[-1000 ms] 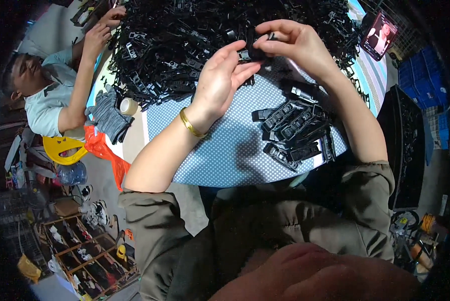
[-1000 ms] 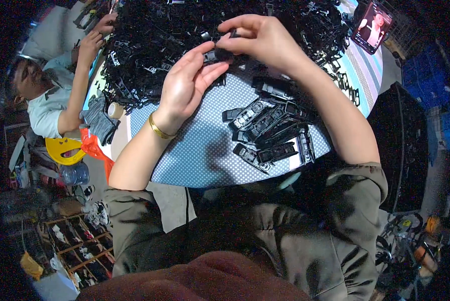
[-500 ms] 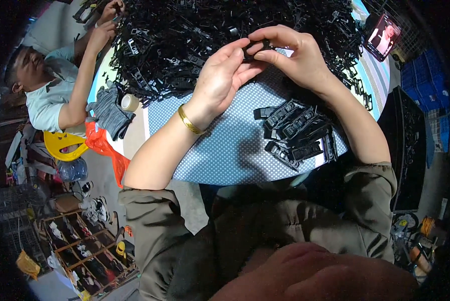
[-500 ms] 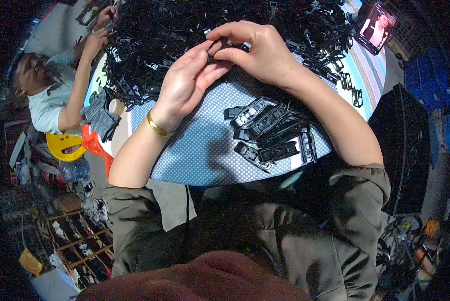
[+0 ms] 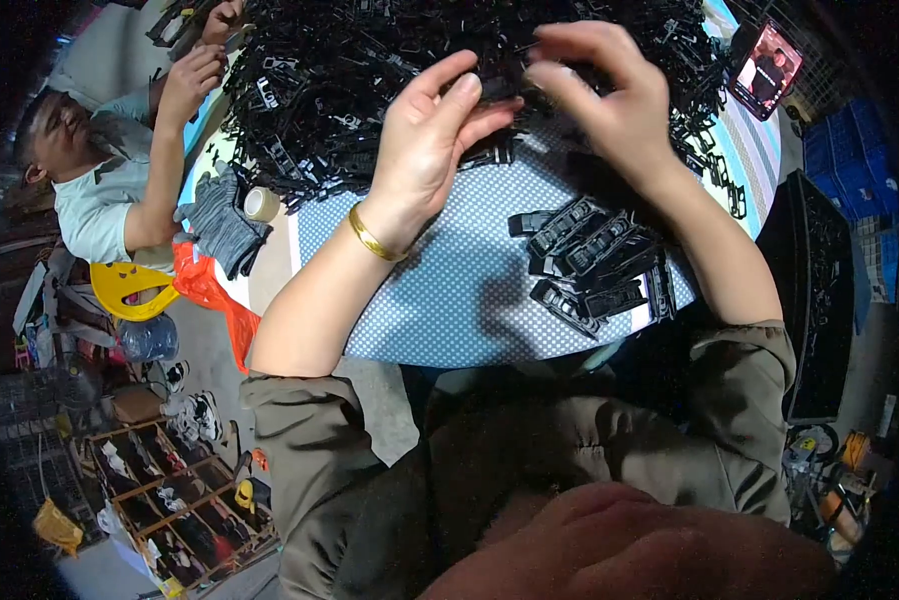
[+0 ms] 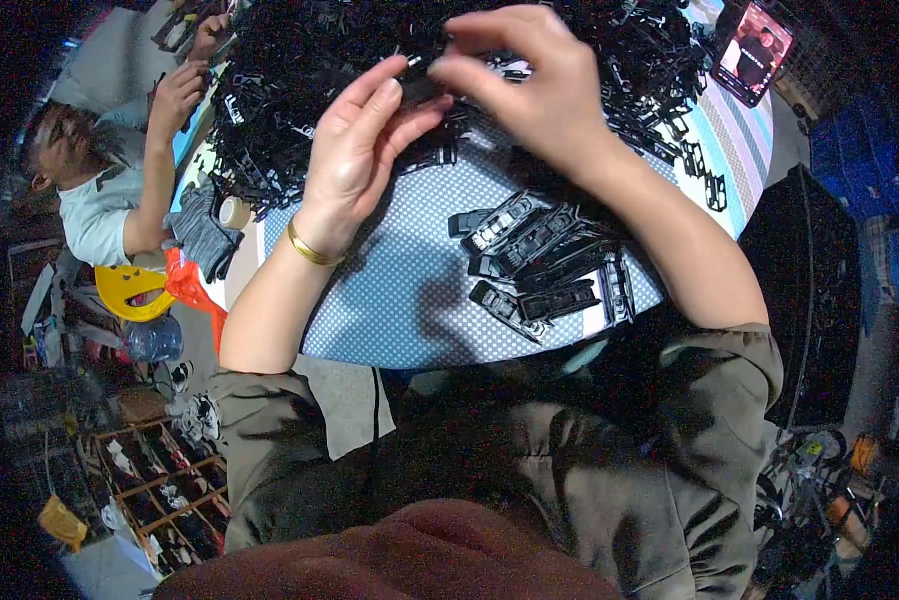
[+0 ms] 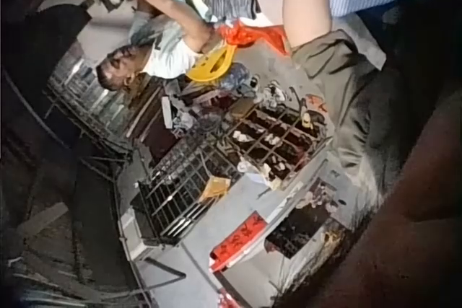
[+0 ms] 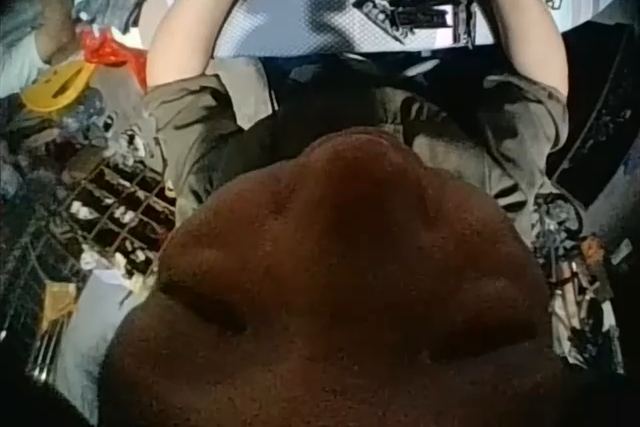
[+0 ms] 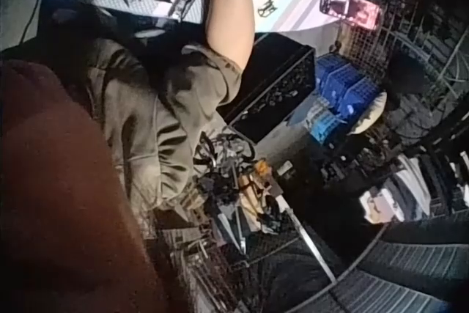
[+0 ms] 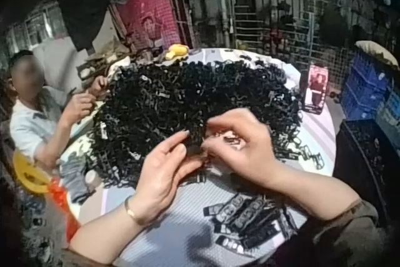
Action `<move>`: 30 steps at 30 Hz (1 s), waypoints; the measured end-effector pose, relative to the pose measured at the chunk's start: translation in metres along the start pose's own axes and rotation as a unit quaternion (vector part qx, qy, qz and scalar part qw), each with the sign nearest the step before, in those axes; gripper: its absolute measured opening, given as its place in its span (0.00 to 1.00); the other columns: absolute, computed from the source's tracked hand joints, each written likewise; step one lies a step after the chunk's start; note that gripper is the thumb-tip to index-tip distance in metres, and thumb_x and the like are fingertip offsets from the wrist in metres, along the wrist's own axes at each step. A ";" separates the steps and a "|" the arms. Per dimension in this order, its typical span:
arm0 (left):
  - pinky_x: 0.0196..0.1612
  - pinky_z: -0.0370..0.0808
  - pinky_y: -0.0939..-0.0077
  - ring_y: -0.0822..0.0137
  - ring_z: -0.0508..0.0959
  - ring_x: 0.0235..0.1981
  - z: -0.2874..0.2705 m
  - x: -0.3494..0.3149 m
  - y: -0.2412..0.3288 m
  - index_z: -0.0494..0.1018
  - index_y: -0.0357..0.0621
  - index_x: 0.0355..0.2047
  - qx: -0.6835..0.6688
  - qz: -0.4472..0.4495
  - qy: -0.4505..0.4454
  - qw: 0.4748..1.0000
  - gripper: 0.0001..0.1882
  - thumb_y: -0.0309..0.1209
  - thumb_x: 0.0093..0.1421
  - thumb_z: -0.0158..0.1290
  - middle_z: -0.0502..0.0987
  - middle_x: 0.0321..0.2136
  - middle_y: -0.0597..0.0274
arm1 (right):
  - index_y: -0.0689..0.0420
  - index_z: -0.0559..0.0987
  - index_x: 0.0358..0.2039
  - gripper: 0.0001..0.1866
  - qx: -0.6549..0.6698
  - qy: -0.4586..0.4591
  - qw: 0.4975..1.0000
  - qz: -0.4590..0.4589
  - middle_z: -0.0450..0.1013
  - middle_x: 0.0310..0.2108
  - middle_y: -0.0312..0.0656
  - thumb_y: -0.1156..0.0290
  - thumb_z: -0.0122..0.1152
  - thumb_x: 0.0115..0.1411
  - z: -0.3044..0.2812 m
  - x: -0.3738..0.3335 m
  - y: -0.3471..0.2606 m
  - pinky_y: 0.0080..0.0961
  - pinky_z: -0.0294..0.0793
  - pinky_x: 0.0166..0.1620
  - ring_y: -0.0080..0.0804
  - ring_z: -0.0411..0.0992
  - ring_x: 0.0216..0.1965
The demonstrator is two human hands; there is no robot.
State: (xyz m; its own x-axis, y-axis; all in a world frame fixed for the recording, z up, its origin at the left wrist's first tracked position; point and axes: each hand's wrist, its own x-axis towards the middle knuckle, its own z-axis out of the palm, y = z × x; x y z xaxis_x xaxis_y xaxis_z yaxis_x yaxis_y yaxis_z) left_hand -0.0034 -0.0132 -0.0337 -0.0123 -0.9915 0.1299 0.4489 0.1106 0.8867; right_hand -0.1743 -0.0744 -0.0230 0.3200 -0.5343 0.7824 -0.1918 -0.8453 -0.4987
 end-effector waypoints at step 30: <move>0.47 0.67 0.69 0.59 0.71 0.43 0.030 -0.022 0.003 0.70 0.40 0.41 0.526 0.284 -0.206 0.775 0.16 0.28 0.50 0.53 0.72 0.40 0.55 | 0.55 0.77 0.32 0.14 -0.124 -0.247 0.957 0.086 0.74 0.28 0.46 0.63 0.59 0.43 0.025 -0.002 0.032 0.35 0.71 0.36 0.43 0.72 0.32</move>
State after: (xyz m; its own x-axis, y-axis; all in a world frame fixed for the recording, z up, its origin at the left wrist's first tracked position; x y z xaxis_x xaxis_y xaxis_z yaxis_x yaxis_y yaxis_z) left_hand -0.0286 0.0116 -0.0204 -0.4603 -0.6808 0.5698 -0.4878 0.7302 0.4785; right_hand -0.1576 -0.1006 -0.0498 0.6521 -0.6474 0.3946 -0.4750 -0.7545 -0.4529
